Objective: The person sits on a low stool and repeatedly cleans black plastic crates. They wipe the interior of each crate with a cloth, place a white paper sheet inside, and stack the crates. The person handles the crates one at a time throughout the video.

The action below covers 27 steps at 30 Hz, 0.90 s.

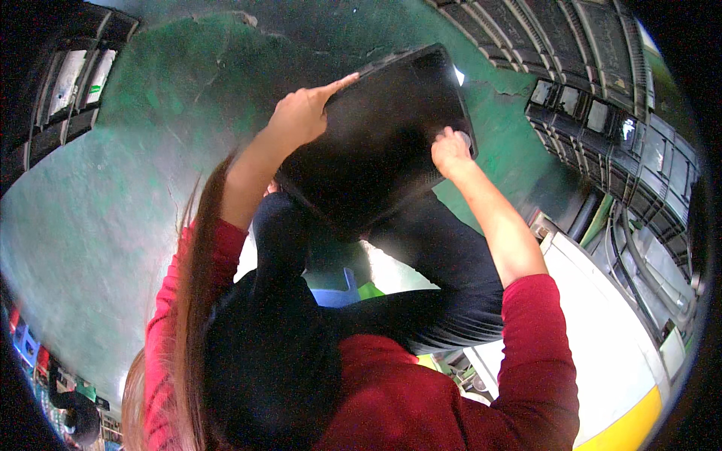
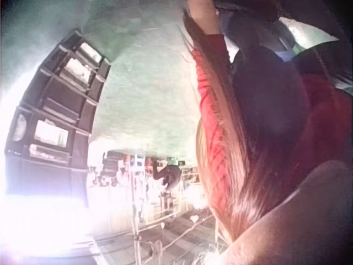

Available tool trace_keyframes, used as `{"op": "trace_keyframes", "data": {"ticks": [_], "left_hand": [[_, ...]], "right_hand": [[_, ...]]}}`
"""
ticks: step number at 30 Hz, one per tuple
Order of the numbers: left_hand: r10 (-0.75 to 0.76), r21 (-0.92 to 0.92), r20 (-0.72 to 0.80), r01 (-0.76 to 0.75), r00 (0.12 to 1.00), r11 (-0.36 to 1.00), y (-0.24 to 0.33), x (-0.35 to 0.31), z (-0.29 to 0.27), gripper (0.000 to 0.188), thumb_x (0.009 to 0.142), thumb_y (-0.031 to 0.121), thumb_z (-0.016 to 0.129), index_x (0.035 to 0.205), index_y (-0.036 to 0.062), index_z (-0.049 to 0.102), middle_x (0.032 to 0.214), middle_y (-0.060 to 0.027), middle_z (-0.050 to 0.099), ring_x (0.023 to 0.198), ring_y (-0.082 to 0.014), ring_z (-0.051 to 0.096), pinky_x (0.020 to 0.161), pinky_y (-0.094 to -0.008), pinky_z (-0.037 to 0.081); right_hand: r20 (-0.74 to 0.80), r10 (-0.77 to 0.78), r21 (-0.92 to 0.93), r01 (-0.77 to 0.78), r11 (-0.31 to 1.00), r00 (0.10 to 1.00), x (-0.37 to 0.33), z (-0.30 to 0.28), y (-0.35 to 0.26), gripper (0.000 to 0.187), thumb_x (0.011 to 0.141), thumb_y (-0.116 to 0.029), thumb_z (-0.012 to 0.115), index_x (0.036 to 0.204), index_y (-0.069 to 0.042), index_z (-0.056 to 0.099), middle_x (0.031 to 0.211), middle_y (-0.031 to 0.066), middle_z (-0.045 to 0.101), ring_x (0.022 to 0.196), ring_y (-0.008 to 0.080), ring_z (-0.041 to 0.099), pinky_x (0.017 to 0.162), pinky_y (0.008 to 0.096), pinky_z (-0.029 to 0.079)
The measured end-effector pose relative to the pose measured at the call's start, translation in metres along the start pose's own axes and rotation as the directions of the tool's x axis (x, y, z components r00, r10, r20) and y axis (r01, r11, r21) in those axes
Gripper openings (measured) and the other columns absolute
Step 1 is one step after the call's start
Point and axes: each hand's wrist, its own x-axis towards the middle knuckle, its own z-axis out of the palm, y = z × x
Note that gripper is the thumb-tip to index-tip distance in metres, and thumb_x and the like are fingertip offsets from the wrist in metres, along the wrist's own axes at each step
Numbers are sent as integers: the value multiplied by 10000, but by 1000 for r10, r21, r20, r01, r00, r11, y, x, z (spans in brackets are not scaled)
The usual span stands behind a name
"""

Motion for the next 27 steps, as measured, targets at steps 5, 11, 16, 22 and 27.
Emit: {"op": "trace_keyframes", "data": {"ticks": [5, 11, 16, 22, 27], "left_hand": [[142, -151, -160, -166, 977, 975, -4, -6, -4, 788, 727, -46, 493, 1396, 346, 353, 1012, -208, 636, 845, -401, 629, 789, -453, 515], [-204, -369, -372, 57, 905, 928, -15, -39, -2, 803, 704, -64, 451, 1428, 257, 320, 1156, -222, 586, 1045, -407, 563, 882, -415, 454], [-315, -447, -566, 37, 762, 894, -9, -52, 20, 732, 788, 23, 520, 1445, 40, 197, 1406, -251, 343, 1313, -382, 325, 1080, -387, 254], [-126, -224, -768, -80, 627, 971, 25, -64, -7, 702, 930, 245, 514, 1447, 5, 104, 1441, -226, 278, 1338, -348, 283, 1097, -451, 231], [41, -971, 86, 92, 996, -218, 46, -68, -58, 487, 968, 411, 395, 1293, 51, 353, 1204, -174, 534, 1077, -294, 560, 844, -436, 494]], "right_hand": [[43, 94, 411, -103, 906, 995, -33, -35, 12, 326, 753, -47, 533, 1024, -140, 688, 1014, 171, 639, 1041, 358, 568, 880, 434, 475], [-485, 100, 707, 322, 630, 869, -85, -71, 7, 371, 686, 35, 481, 997, -55, 661, 1059, 135, 633, 1056, 323, 552, 890, 407, 458], [-588, 132, 698, 418, 581, 798, -82, -86, -25, 231, 764, -133, 596, 974, -168, 685, 1012, 80, 658, 961, 302, 624, 825, 458, 496], [-796, 12, 596, 780, 189, 605, -114, -167, -38, 436, 639, 46, 482, 1032, -47, 647, 1059, 133, 637, 1079, 295, 568, 962, 361, 425], [-978, 193, 178, 793, 583, 78, -162, -247, 66, 426, 758, -173, 638, 1164, -60, 573, 1233, 148, 515, 1210, 308, 446, 1024, 426, 365]]}}
